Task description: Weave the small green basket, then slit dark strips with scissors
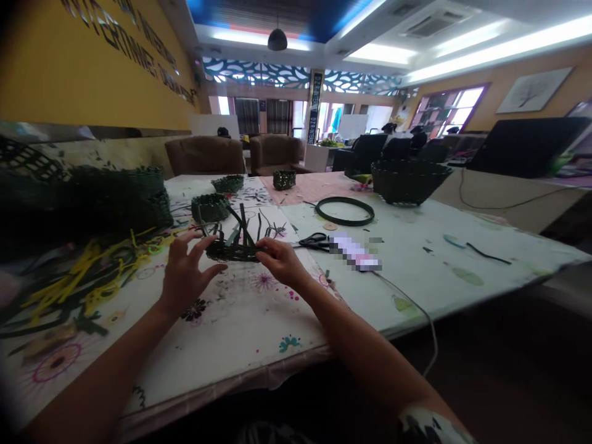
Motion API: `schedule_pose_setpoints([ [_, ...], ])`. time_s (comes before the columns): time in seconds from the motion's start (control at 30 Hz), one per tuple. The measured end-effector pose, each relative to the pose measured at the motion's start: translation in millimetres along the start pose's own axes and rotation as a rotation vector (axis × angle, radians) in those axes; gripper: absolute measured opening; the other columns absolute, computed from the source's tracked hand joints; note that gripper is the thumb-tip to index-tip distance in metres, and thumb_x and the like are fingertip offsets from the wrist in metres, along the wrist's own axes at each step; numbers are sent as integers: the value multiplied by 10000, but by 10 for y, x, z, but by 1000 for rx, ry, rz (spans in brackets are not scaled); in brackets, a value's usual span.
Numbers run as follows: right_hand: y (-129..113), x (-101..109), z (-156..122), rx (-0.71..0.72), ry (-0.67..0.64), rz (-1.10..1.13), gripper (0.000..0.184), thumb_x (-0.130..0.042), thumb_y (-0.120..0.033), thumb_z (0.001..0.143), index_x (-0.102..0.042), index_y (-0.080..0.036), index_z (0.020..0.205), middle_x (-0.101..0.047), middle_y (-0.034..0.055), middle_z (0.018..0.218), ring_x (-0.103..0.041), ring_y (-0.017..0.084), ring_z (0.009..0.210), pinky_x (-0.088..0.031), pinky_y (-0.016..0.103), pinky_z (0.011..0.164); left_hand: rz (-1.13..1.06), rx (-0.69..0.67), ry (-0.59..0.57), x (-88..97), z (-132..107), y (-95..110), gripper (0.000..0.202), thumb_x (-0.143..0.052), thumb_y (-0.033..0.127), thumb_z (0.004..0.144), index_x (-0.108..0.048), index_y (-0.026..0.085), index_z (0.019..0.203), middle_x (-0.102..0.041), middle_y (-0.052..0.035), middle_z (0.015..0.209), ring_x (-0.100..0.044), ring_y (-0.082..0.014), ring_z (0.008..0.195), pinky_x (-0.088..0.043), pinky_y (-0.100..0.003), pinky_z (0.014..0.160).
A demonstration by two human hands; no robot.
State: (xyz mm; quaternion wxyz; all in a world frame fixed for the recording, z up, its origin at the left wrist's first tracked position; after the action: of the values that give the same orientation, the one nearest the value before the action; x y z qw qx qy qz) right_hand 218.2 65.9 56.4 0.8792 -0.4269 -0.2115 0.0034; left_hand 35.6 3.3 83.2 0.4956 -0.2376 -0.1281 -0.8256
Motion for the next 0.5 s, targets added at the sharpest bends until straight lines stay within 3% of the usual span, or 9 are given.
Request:
schedule_pose_setpoints([
  [0.27, -73, -79, -64, 42, -19, -59, 133, -522, -246, 843, -578, -159, 927, -464, -52, 610, -386, 87, 521, -318, 200, 490, 62, -70, 42, 6, -81, -19, 333, -659, 216, 825, -557, 198, 1140, -506, -101, 962, -522, -245, 908, -482, -350, 756],
  [0.4, -68, -118, -120, 67, -26, -178, 140, -498, -219, 869, -589, -155, 954, -472, -51, 590, -394, 94, 514, -313, 204, 503, 134, -120, 60, 20, -119, 8, 301, -657, 204, 828, -542, 201, 1106, -521, -97, 929, -522, -241, 875, -481, -357, 738],
  [0.5, -8, -252, -211, 97, -112, -281, 157, -491, -209, 872, -605, -157, 967, -556, -21, 624, -465, 108, 539, -339, 211, 540, 152, -143, -21, -46, -272, -17, 304, -660, 185, 825, -541, 202, 1104, -534, -100, 951, -546, -244, 895, -501, -375, 766],
])
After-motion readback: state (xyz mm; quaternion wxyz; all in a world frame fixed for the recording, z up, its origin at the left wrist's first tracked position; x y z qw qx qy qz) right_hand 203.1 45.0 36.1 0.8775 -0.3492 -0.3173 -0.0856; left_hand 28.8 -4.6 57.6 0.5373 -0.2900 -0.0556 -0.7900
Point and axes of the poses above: each hand's wrist, its own z-axis towards the middle knuckle, its own x-axis out of the back of the hand, y = z × x, the point moved 9 cm from there along z, towards the middle knuckle
